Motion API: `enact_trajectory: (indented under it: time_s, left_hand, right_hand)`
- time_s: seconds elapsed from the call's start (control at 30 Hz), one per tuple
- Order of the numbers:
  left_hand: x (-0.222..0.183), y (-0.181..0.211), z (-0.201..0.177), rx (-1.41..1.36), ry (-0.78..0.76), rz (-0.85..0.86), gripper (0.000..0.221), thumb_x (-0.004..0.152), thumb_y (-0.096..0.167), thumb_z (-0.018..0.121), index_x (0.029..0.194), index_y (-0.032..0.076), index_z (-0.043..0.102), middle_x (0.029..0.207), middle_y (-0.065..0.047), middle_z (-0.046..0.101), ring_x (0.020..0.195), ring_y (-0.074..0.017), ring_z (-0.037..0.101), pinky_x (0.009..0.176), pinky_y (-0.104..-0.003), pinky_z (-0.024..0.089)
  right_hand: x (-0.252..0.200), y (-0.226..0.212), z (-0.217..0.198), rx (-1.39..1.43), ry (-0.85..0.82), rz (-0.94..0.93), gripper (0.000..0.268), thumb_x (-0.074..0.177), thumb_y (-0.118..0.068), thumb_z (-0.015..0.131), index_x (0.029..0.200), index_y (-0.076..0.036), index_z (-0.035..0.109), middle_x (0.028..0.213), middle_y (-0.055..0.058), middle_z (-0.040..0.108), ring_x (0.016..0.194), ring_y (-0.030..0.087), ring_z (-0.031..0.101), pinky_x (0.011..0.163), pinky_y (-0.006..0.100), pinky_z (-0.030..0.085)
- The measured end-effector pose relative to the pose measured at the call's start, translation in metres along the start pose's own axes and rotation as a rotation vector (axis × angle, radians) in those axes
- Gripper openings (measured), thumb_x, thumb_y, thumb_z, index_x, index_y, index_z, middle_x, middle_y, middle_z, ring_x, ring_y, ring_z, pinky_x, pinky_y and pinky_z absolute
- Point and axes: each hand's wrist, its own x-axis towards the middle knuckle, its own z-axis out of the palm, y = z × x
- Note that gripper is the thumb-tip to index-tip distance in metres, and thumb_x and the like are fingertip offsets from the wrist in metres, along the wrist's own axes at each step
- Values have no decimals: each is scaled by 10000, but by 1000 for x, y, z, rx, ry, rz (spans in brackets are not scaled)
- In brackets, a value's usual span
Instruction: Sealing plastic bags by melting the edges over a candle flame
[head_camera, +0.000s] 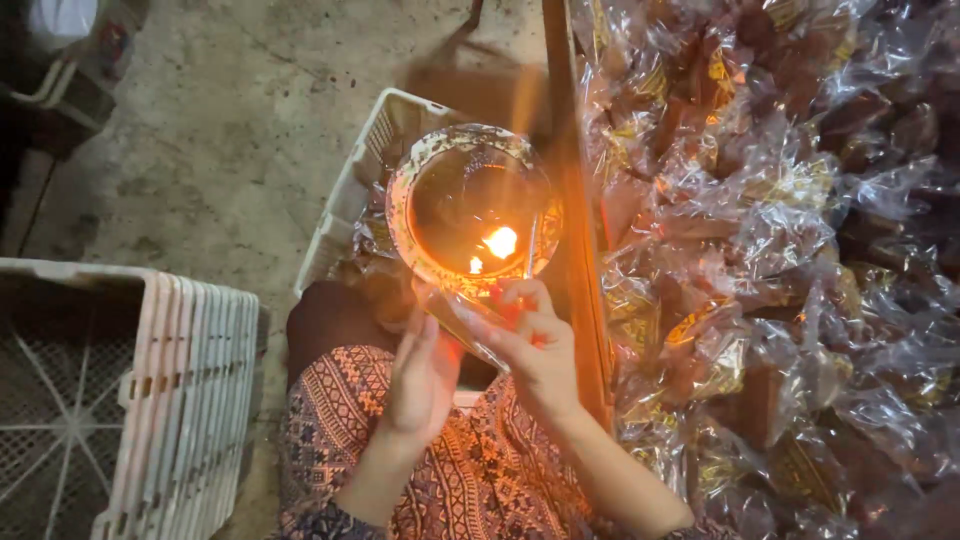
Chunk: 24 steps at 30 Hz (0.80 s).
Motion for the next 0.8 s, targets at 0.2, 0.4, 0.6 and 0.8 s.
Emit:
enact_trajectory:
  time_s: [0.2, 0.4, 0.6, 0.8]
  left_hand:
    - [1, -20, 9, 194, -214, 269, 243, 1112, 291, 378, 1242, 114, 481, 1176, -57, 513, 1126, -204, 491, 1027, -400, 389]
    - [-23, -34, -24, 596, 19, -20, 557, 977, 386, 485, 1442, 84, 429, 1313, -117, 548, 1033, -201, 563, 716, -311, 515]
    - [4, -128, -143, 36, 583, -634, 348, 1076, 335, 462, 1293, 80, 558, 1073, -137, 645, 860, -245, 568, 660, -395, 439]
    - [42, -96, -153, -197, 601, -130, 785, 1022, 531, 378, 1566, 10, 155, 1594, -250, 266, 1479, -380, 356, 1230, -557, 301]
  right_hand:
    - [4, 11, 0, -241, -43, -116, 394, 863, -137, 707, 1188, -62, 497, 1356, 86, 406, 1189, 254, 533, 1062, 405, 495]
    - [31, 37, -40, -145, -87, 209, 535, 805, -128, 689, 1316, -100, 536, 1427, 93, 548, 1325, 222, 493, 1088, 372, 383]
    - [33, -44, -63, -154, 67, -20, 285, 876, -32, 690, 1156, -8, 644, 1139, 121, 700, 1055, 209, 650, 1002, 342, 525]
    - [-34, -152, -165, -823, 871, -10, 380, 925, -4, 677, 1265, -159, 608, 1177, 108, 701, 980, 221, 677, 781, 385, 586]
